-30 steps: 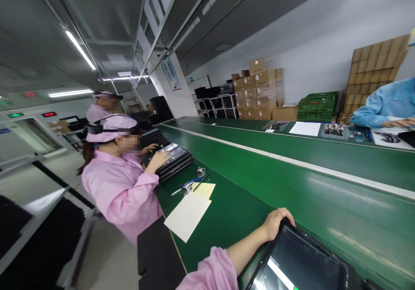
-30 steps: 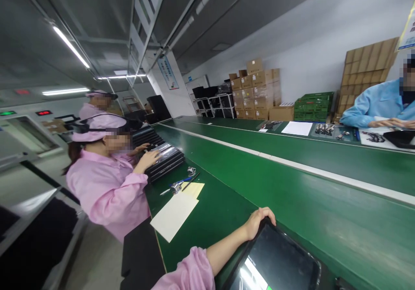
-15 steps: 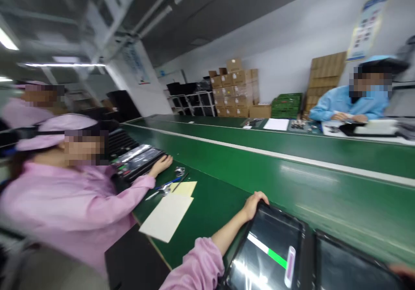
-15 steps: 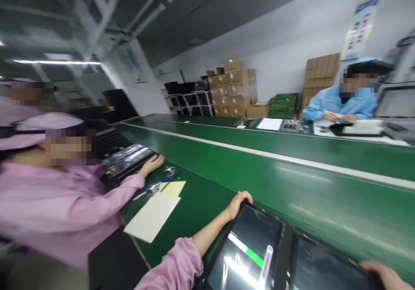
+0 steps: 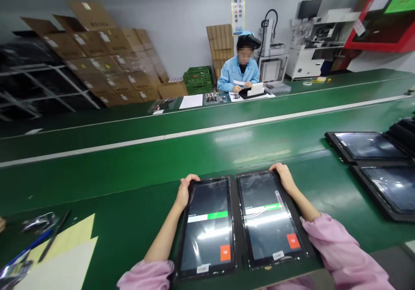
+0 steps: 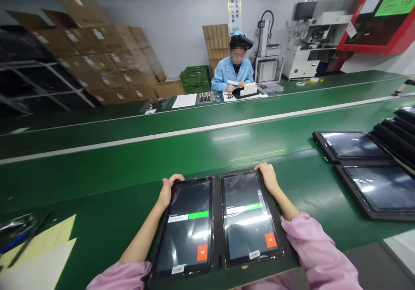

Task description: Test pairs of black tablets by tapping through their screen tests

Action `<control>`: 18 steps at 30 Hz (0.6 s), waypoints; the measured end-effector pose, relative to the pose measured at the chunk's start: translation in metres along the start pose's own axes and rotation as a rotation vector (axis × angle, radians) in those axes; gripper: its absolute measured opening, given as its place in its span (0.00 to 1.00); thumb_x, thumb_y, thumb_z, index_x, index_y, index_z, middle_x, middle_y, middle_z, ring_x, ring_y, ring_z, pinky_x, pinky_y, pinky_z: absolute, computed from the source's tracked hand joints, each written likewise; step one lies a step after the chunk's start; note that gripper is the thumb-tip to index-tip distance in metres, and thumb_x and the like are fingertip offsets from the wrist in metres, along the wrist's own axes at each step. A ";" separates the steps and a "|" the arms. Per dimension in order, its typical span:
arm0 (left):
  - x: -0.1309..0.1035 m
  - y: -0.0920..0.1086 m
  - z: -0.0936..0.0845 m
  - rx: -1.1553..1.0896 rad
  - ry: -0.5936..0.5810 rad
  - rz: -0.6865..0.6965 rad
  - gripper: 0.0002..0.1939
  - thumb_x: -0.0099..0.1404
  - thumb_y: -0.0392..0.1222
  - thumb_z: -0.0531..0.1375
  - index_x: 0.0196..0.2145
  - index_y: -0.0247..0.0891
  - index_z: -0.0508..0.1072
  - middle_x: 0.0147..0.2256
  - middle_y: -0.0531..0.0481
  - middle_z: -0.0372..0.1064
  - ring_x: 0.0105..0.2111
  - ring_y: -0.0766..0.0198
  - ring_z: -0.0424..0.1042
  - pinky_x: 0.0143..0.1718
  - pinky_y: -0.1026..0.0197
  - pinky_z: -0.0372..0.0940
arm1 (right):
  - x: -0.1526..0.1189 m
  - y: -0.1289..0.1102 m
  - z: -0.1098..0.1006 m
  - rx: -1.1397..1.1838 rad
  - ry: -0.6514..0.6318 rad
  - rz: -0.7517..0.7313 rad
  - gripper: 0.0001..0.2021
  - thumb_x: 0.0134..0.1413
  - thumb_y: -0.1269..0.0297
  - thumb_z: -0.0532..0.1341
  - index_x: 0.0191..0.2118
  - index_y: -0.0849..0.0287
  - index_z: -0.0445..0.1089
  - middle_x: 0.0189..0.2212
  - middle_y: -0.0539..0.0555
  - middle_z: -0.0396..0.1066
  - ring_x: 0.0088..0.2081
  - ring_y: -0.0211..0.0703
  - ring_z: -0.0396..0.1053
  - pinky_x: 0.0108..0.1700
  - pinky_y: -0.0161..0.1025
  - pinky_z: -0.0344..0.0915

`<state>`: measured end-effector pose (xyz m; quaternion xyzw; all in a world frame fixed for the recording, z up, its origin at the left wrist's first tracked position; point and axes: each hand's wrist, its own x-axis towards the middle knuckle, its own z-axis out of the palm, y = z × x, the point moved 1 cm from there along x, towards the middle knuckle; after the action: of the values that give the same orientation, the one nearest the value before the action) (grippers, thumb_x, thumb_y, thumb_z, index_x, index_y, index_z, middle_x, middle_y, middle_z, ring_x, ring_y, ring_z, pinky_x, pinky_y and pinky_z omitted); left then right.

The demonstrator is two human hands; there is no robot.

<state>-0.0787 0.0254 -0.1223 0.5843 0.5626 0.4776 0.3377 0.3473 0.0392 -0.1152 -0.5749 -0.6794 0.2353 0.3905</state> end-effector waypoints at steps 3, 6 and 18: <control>0.000 -0.003 0.001 -0.029 0.000 0.015 0.48 0.55 0.84 0.32 0.28 0.41 0.72 0.33 0.43 0.70 0.38 0.51 0.69 0.47 0.50 0.65 | 0.000 0.002 -0.001 0.008 -0.015 -0.007 0.25 0.65 0.52 0.40 0.31 0.52 0.72 0.36 0.55 0.75 0.42 0.51 0.68 0.50 0.50 0.63; -0.002 -0.007 0.000 -0.055 0.023 0.015 0.48 0.57 0.84 0.33 0.30 0.39 0.72 0.33 0.43 0.72 0.38 0.51 0.71 0.47 0.49 0.66 | 0.001 0.003 -0.001 0.017 -0.021 -0.012 0.25 0.65 0.50 0.40 0.30 0.52 0.71 0.36 0.55 0.75 0.42 0.51 0.68 0.50 0.50 0.62; -0.057 -0.010 -0.006 -0.139 0.152 0.000 0.39 0.63 0.75 0.50 0.56 0.38 0.61 0.62 0.34 0.61 0.64 0.46 0.60 0.67 0.41 0.50 | -0.005 0.006 -0.005 0.025 0.040 0.004 0.30 0.65 0.44 0.39 0.38 0.53 0.75 0.40 0.58 0.74 0.46 0.55 0.68 0.53 0.54 0.64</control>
<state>-0.0822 -0.0296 -0.1400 0.5215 0.5521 0.5583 0.3339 0.3546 0.0348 -0.1182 -0.5758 -0.6674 0.2331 0.4108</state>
